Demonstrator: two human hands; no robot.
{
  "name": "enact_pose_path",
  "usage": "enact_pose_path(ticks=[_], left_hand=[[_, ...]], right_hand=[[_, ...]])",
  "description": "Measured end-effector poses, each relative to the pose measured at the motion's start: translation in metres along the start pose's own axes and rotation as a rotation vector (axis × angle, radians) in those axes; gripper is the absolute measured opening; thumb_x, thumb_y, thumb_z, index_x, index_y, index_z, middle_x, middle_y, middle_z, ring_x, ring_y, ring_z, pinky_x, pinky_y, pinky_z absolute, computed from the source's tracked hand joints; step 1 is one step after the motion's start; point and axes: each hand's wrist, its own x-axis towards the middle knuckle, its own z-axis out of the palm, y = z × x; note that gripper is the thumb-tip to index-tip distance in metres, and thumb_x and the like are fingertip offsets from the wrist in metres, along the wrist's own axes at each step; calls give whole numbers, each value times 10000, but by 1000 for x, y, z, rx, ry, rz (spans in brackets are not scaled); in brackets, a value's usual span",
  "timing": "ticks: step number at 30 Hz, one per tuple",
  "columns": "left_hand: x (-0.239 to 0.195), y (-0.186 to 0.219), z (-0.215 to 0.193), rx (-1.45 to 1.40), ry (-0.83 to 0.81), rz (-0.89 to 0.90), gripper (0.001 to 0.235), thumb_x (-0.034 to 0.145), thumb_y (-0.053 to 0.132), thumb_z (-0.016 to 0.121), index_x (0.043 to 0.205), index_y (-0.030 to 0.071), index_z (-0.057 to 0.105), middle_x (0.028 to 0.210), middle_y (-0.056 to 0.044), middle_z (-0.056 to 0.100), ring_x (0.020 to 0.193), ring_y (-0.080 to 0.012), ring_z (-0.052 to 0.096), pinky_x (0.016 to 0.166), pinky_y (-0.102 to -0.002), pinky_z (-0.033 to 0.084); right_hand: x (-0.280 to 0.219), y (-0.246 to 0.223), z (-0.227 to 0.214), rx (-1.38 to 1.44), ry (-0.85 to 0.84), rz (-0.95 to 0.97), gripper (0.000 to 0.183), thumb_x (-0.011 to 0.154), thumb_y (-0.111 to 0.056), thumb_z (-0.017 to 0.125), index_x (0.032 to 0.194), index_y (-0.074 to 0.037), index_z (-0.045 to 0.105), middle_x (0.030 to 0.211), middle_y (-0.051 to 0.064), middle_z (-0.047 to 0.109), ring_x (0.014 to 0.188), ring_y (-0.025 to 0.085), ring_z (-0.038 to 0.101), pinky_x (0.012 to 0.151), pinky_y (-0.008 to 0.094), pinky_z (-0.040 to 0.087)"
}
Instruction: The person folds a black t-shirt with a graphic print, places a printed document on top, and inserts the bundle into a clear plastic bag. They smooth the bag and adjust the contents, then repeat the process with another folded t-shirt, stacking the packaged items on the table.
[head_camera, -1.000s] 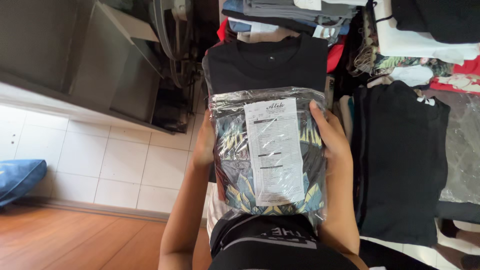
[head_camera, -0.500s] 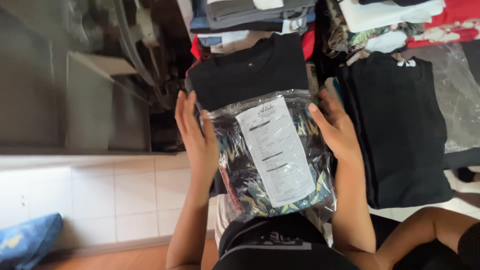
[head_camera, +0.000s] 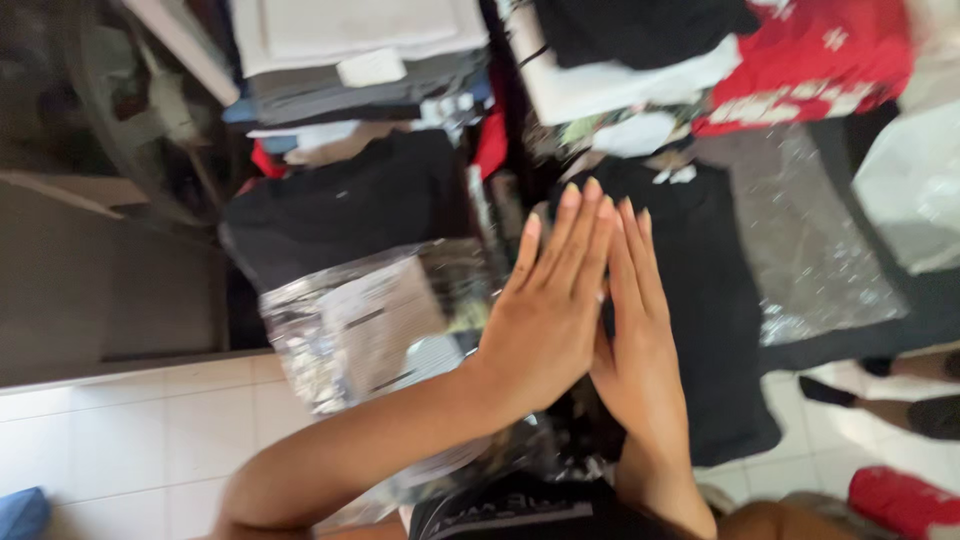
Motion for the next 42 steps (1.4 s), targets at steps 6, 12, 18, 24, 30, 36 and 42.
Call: enact_pose_path(ticks=[6, 12, 18, 24, 30, 36, 42], left_hand=[[73, 53, 63, -4, -14, -18, 658, 1065, 240, 427, 1611, -55, 207, 1712, -190, 144, 1609, -287, 87, 1301, -494, 98], [149, 77, 164, 12, -41, -106, 682, 1051, 257, 398, 1596, -61, 140, 1707, -205, 49, 1596, -305, 23, 1278, -494, 65], [179, 85, 226, 130, -47, -144, 708, 1035, 224, 391, 1607, -74, 99, 1710, -221, 28, 1599, -318, 4, 1284, -514, 52], [228, 106, 284, 209, 23, -221, 690, 1056, 222, 383, 1623, -55, 102, 1722, -188, 25, 1609, -297, -2, 1296, -515, 45], [305, 147, 364, 39, 110, -255, 685, 1054, 210, 384, 1638, -9, 101, 1732, -148, 8, 1618, -266, -4, 1300, -516, 19], [349, 183, 431, 51, 2, -354, 731, 1008, 189, 420, 1659, 46, 120, 1745, -118, 12, 1616, -250, -14, 1269, -567, -16], [380, 195, 457, -47, 218, -448, 717, 1013, 223, 451, 1649, 48, 168, 1737, -92, 73, 1614, -234, 46, 1265, -604, -12]], right_hand=[[-10, 82, -80, -25, -44, 102, 601, 1033, -43, 566, 1580, 20, 325, 1653, 254, 338, 1572, 470, 261, 1241, 499, 300], [2, 189, -93, -147, -8, 12, 592, 1072, -81, 553, 1607, -9, 311, 1671, 227, 328, 1583, 451, 256, 1257, 544, 284], [12, 262, -78, -289, -31, 202, 616, 1079, -218, 485, 1626, -36, 267, 1706, 177, 237, 1588, 395, 160, 1205, 650, 203], [21, 338, -100, -260, -44, 178, 606, 1093, -245, 461, 1638, -69, 266, 1718, 145, 216, 1599, 366, 138, 1217, 663, 166], [36, 437, -147, -286, -74, 157, 540, 1126, -244, 435, 1626, -82, 307, 1722, 132, 229, 1601, 370, 158, 1209, 675, 183], [31, 515, -187, -253, -222, 154, 540, 1088, -215, 416, 1615, -118, 351, 1703, 110, 259, 1576, 390, 169, 1179, 669, 209], [46, 561, -189, -117, -159, 24, 598, 1083, -178, 510, 1624, -39, 296, 1704, 198, 244, 1582, 450, 172, 1223, 624, 230]])
